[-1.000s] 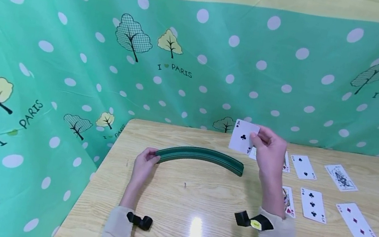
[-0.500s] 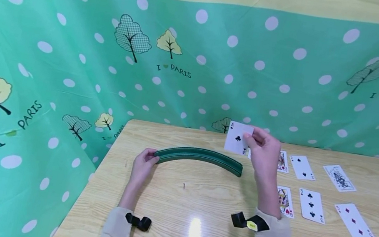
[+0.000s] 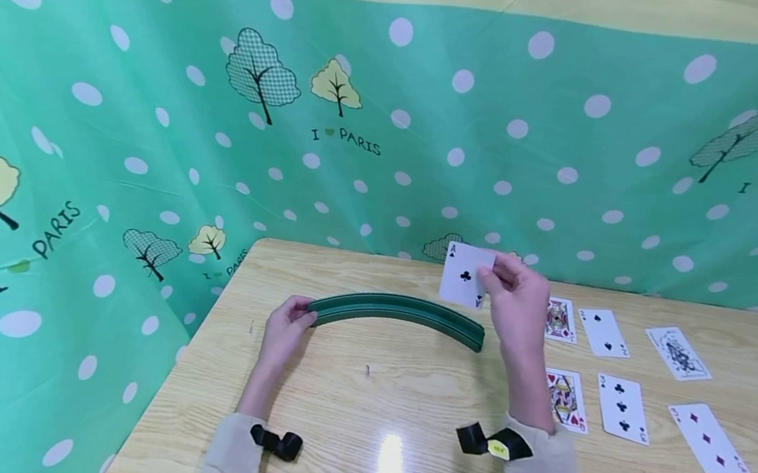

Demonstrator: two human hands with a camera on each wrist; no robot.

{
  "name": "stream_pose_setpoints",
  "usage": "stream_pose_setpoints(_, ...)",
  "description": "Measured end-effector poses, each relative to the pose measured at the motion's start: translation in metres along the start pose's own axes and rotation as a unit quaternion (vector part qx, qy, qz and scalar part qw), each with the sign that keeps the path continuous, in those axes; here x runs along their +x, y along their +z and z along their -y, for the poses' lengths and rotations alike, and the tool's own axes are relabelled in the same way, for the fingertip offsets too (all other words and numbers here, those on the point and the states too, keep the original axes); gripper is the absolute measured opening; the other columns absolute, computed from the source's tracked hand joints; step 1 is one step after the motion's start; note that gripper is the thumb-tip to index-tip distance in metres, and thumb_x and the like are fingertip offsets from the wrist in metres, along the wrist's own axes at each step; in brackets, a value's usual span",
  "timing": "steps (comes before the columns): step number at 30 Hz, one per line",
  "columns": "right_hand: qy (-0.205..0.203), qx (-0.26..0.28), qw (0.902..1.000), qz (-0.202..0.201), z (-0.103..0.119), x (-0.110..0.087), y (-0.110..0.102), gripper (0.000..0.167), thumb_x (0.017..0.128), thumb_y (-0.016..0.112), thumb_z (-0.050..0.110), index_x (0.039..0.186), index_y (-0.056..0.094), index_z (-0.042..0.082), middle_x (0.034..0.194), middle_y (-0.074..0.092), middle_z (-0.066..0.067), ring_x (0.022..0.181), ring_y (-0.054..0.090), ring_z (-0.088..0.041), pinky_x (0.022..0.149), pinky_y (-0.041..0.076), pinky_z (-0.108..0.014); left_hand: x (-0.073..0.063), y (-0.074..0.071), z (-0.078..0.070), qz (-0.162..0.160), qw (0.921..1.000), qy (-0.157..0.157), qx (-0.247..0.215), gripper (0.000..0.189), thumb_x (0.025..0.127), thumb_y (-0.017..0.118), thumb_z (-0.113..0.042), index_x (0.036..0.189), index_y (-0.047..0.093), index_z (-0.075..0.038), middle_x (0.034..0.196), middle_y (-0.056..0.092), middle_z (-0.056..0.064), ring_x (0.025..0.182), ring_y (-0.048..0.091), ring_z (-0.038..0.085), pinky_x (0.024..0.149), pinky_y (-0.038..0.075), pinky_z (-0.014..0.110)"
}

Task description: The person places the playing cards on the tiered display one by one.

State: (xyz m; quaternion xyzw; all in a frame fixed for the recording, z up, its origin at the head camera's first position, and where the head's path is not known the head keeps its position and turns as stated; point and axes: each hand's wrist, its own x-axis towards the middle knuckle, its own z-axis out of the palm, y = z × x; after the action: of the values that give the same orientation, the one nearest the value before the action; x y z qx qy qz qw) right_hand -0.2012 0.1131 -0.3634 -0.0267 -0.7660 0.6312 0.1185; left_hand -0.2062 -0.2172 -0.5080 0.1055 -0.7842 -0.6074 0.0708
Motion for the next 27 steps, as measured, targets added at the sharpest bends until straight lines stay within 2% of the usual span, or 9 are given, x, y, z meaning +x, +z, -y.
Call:
stream_pose_setpoints(5,-0.002,-0.004,0.9999,0.01,-0.001,-0.001,0.006,0.032,0.099,0.061,-0.004,0.131,0.066,-0.004,0.12,0.069,-0.023,0.109,0.067,-0.031,0.086,0.054,-0.021,0.001,0.0,0.001,-0.002,1.0,0.003,0.001,0.025,0.099,0.063,-0.003,0.123,0.066,0.003,0.117,0.066,0.021,0.107,0.062,0.027,0.085,0.049,0.023)
stream_pose_setpoints(13,-0.005,-0.02,0.9991,0.037,-0.002,-0.003,0.017,0.034,0.101,0.059,-0.001,0.135,0.066,0.0,0.125,0.069,-0.02,0.113,0.065,-0.03,0.097,0.054,-0.04,0.001,0.0,0.001,-0.002,1.0,0.003,-0.002,0.025,0.098,0.063,-0.002,0.122,0.066,0.004,0.115,0.066,0.019,0.104,0.063,0.024,0.084,0.05,0.022)
stream_pose_setpoints(27,-0.021,-0.037,0.9977,0.053,-0.002,-0.004,0.024,0.032,0.101,0.06,-0.001,0.132,0.067,0.0,0.125,0.069,-0.021,0.115,0.066,-0.033,0.099,0.053,-0.045,0.001,0.0,0.0,-0.004,1.0,-0.003,0.002,0.024,0.1,0.063,-0.003,0.123,0.066,0.003,0.115,0.066,0.018,0.105,0.061,0.024,0.084,0.049,0.021)
